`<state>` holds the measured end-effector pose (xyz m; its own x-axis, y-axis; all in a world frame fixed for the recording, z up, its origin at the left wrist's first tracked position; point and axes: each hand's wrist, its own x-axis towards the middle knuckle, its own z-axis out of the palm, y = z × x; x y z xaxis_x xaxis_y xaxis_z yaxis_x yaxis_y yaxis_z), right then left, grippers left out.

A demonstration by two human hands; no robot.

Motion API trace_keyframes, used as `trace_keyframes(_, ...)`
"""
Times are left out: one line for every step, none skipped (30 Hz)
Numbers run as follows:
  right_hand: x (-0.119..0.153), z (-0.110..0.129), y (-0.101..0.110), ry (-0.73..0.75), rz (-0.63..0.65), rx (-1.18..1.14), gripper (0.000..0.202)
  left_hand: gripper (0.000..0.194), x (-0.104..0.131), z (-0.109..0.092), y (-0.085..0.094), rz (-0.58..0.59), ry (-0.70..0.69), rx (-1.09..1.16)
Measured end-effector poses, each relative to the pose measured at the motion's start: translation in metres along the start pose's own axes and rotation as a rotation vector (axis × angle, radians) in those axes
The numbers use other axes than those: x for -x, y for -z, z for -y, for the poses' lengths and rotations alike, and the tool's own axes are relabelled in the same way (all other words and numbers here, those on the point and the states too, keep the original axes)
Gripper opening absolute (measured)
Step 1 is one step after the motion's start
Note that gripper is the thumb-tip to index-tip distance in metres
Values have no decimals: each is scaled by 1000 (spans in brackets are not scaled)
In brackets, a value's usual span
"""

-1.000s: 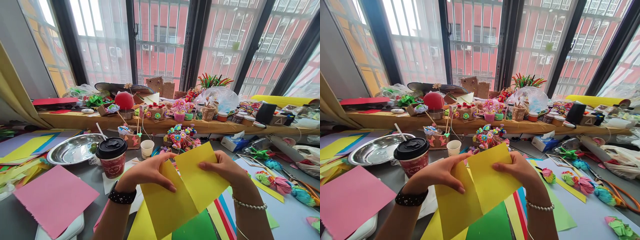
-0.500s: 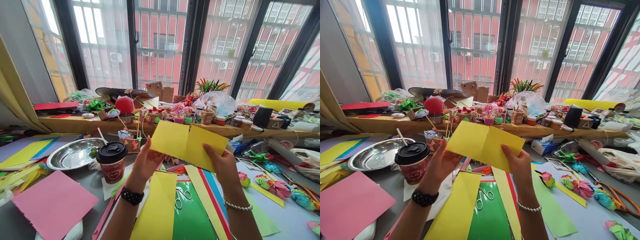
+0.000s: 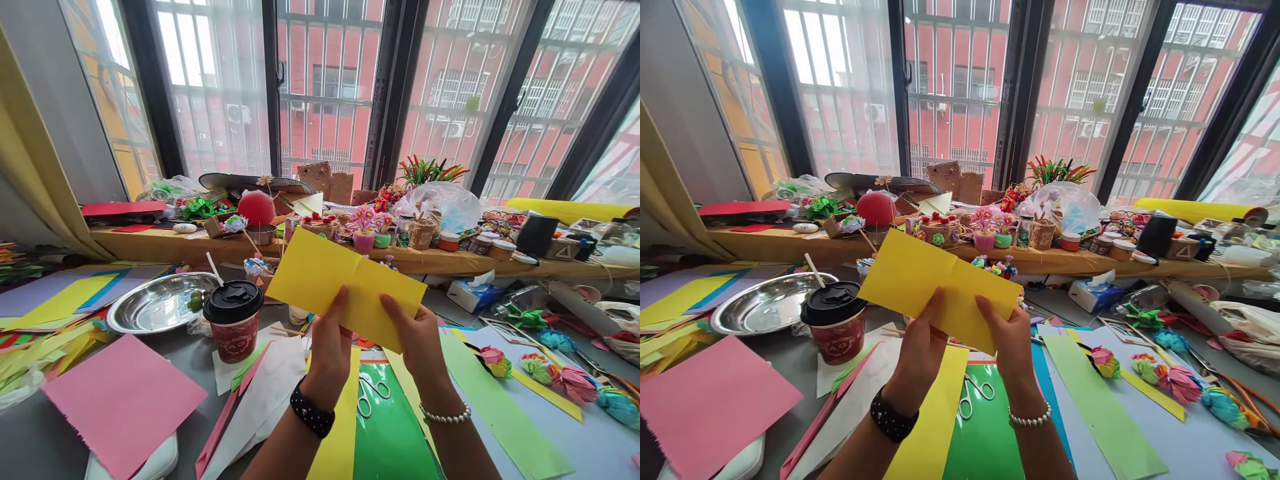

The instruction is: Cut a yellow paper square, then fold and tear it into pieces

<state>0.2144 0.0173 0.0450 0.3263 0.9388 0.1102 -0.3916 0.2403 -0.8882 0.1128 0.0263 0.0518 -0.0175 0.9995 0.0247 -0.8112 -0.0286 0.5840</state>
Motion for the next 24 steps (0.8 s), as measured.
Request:
trace_keyframes(0, -1, -1, -14, 0, -9, 32, 29, 0, 0, 0, -15, -10, -1)
trace_keyframes(1, -3, -3, -25, -3, -18, 32, 29, 0, 0, 0, -29, -21, -1)
trace_keyframes(2, -5, -4, -34, -9, -27, 32, 30, 0, 1, 1, -41, -32, 0)
trace_keyframes(3, -8, -6, -41, -19, -36, 32, 30, 0, 1, 1, -49, -39, 1)
trace_keyframes(4, -11, -8, -47, -30, -44, 33, 30, 0, 1, 1, -54, -43, 0)
trace_keyframes(5, -14, -11, -51, -45, -52, 33, 30, 1, 1, 2, -59, -47, -1)
trace_keyframes(6, -17, -12, -56, -59, -59, 34, 30, 0, 1, 2, -64, -50, -4)
trace_keyframes(7, -19, -14, -60, -70, -64, 34, 29, 0, 0, 3, -69, -51, -10)
trace_keyframes(7, -20, -15, -64, -75, -68, 34, 29, -1, -1, 3, -75, -53, -17)
trace_keyframes(7, -19, -15, -69, -70, -71, 34, 30, -2, -2, 4, -80, -56, -26)
trace_keyframes(6, -18, -14, -75, -56, -71, 34, 30, -3, -3, 4, -80, -58, -36)
trace_keyframes(5, -16, -13, -82, -34, -70, 34, 30, -4, -4, 5, -73, -57, -47)
trace_keyframes(4, -13, -11, -90, -9, -69, 33, 31, -5, -6, 5, -58, -52, -58)
trace_keyframes(3, -10, -9, -97, 14, -69, 33, 31, -5, -8, 5, -39, -45, -68)
trace_keyframes(2, -7, -7, -101, 31, -71, 32, 30, -6, -9, 5, -19, -38, -76)
trace_keyframes(1, -5, -5, -102, 40, -73, 31, 30, -5, -10, 5, -2, -31, -81)
trace_keyframes(1, -4, -4, -100, 41, -76, 30, 29, -5, -11, 5, 10, -26, -84)
trace_keyframes(0, -3, -3, -97, 38, -79, 29, 28, -5, -11, 6, 15, -24, -84)
trace_keyframes(1, -4, -4, -95, 32, -82, 29, 28, -4, -11, 6, 11, -26, -81)
trace_keyframes(1, -6, -5, -94, 25, -87, 28, 27, -4, -10, 6, 0, -28, -76)
trace_keyframes(2, -7, -6, -95, 19, -93, 29, 26, -4, -10, 6, -15, -31, -70)
trace_keyframes(3, -9, -8, -98, 15, -100, 29, 25, -4, -9, 6, -34, -33, -63)
trace_keyframes(4, -11, -10, -103, 12, -109, 29, 24, -4, -9, 6, -53, -35, -55)
trace_keyframes(4, -13, -12, -109, 10, -117, 29, 23, -4, -8, 6, -71, -37, -48)
